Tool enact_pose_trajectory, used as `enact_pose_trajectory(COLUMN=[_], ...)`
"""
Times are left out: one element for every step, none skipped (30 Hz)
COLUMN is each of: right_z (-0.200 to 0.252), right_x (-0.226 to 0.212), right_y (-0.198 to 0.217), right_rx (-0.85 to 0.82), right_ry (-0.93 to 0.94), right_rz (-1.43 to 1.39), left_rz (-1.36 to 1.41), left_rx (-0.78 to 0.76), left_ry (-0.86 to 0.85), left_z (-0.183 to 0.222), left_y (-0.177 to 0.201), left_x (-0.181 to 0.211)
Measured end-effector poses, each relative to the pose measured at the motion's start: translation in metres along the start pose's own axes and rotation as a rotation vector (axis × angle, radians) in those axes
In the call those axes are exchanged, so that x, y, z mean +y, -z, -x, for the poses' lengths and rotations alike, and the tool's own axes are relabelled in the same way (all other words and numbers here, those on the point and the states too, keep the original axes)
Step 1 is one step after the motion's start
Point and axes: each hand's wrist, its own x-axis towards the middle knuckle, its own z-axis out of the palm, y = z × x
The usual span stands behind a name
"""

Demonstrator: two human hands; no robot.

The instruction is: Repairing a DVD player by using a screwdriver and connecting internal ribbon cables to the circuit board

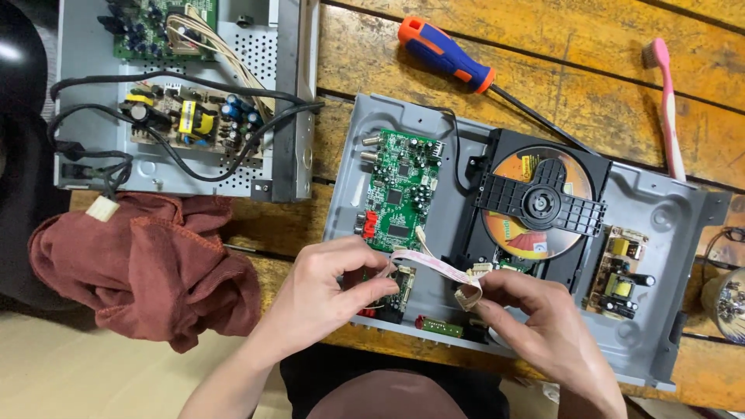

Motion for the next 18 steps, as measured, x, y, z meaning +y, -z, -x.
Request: enact_pose_trajectory(right_z=[0.000,0.000,0.001,0.001,0.002,0.003,0.004,0.004,0.005,0.006,0.006,0.005,0.006,0.006,0.006,0.007,0.007,0.008], right_x=[-0.003,-0.006,-0.009,-0.008,-0.007,-0.006,-0.007,-0.008,-0.008,-0.013,-0.018,-0.022,-0.023,-0.024,-0.025,-0.023,-0.021,-0.019], right_y=[-0.001,-0.001,-0.001,0.000,0.000,0.002,0.001,0.001,0.000,-0.001,-0.002,-0.004,-0.005,-0.006,-0.007,-0.008,-0.010,-0.012], right_rx=[0.000,0.007,0.017,0.019,0.015,0.011,0.016,0.037,0.054,0.054,0.076,0.098,0.092,0.099,0.107,0.102,0.095,0.087], right_ry=[0.002,-0.011,-0.023,-0.020,0.012,0.045,0.047,0.088,0.126,0.125,0.160,0.194,0.197,0.212,0.229,0.234,0.207,0.181], right_rz=[0.002,-0.003,-0.008,-0.007,-0.010,-0.012,-0.012,0.006,0.022,0.020,0.018,0.016,0.013,0.041,0.070,0.068,0.081,0.094], left_rz=[0.000,0.001,0.002,0.001,0.017,0.034,0.032,0.024,0.017,0.016,0.015,0.014,0.011,-0.001,-0.013,-0.016,-0.046,-0.077], left_rx=[0.002,0.000,-0.003,-0.002,-0.010,-0.017,-0.019,-0.018,-0.017,-0.019,-0.012,-0.006,-0.001,-0.010,-0.017,-0.012,0.005,0.021], left_ry=[-0.001,0.001,0.001,-0.002,0.017,0.037,0.033,0.034,0.041,0.042,0.035,0.029,0.033,0.050,0.064,0.067,0.042,0.016], left_z=[0.000,0.001,0.001,0.001,0.001,0.001,0.001,0.001,0.003,0.002,0.002,0.002,0.003,0.003,0.004,0.005,0.007,0.008], left_y=[0.000,-0.001,-0.001,0.000,0.000,0.000,0.000,0.001,0.001,0.000,0.000,0.000,-0.001,-0.001,-0.001,-0.002,-0.003,-0.003], left_x=[-0.001,-0.001,-0.001,0.000,0.002,0.004,0.006,0.007,0.008,0.008,0.007,0.007,0.006,0.006,0.006,0.007,0.009,0.010])
